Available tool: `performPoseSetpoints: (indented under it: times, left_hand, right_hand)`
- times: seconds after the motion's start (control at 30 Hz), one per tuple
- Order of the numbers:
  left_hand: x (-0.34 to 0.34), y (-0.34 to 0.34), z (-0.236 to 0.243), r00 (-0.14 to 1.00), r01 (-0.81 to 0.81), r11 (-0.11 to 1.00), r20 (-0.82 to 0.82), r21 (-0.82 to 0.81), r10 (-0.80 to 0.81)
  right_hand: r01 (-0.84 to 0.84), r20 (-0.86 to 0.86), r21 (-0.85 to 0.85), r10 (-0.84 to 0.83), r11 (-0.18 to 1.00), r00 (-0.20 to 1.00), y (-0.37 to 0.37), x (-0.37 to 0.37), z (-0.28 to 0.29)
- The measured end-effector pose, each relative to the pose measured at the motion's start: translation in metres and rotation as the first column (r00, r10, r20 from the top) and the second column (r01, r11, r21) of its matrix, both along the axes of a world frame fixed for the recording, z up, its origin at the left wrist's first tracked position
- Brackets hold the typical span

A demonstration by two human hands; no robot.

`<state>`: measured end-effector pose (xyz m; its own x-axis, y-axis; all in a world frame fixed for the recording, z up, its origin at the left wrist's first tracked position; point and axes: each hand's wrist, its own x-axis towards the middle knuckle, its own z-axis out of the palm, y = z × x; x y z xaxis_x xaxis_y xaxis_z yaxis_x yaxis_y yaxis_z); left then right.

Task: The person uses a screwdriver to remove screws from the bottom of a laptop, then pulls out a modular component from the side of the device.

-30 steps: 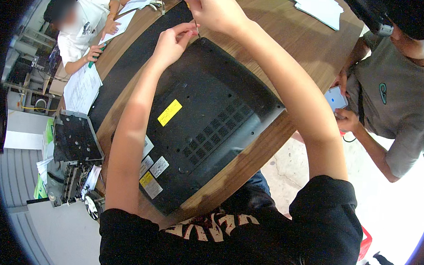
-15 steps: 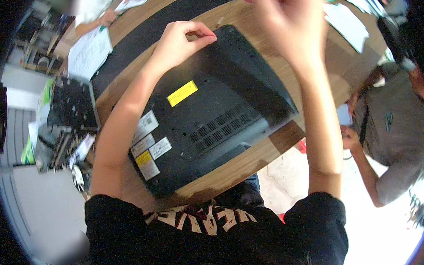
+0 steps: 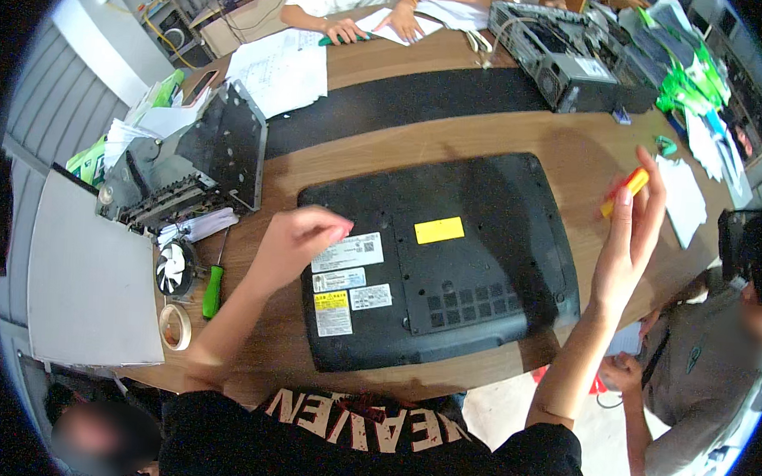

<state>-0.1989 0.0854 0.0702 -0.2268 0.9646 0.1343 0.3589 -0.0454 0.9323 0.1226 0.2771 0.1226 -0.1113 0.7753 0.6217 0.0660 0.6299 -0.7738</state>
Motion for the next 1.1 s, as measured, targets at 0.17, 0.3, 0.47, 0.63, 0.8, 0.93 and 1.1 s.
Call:
performPoseSetpoints:
  times: [0.17, 0.3, 0.47, 0.63, 0.8, 0.93, 1.1]
  left_hand:
    - [0.011, -0.086, -0.013, 0.959, -0.184, 0.983, 0.217, -0.009, 0.182]
    - [0.028, -0.121, -0.026, 0.827, -0.202, 0.978, 0.526, -0.057, 0.201]
    - [0.041, -0.119, -0.028, 0.765, -0.122, 0.986, 0.622, -0.113, 0.166]
    - [0.035, -0.107, -0.016, 0.756, -0.116, 0.983, 0.629, -0.143, 0.181]
    - [-0.006, -0.072, -0.012, 0.925, -0.150, 0.975, 0.326, -0.162, 0.197]
    - [-0.062, -0.005, -0.025, 0.891, -0.082, 0.978, 0.425, -0.191, 0.158]
    - [-0.104, 0.063, -0.028, 0.994, -0.095, 0.995, 0.049, -0.030, 0.097]
  right_hand:
    - [-0.209, 0.099, -0.532, 0.306, 0.820, 0.947, 0.056, 0.036, -0.025]
    - [0.006, 0.297, -0.677, 0.266, 0.736, 0.917, 0.090, 0.046, -0.067]
    - [-0.135, 0.154, -0.800, 0.419, 0.585, 0.895, 0.077, 0.046, -0.083]
    - [0.012, 0.274, -0.796, 0.342, 0.605, 0.899, 0.050, 0.038, -0.067]
    - [-0.059, 0.108, -0.796, 0.236, 0.603, 0.966, 0.010, 0.048, -0.079]
    - [-0.103, 0.015, -0.780, 0.182, 0.617, 0.983, -0.051, 0.051, -0.088]
    - [-0.238, -0.150, -0.819, 0.206, 0.521, 0.967, -0.169, 0.039, -0.091]
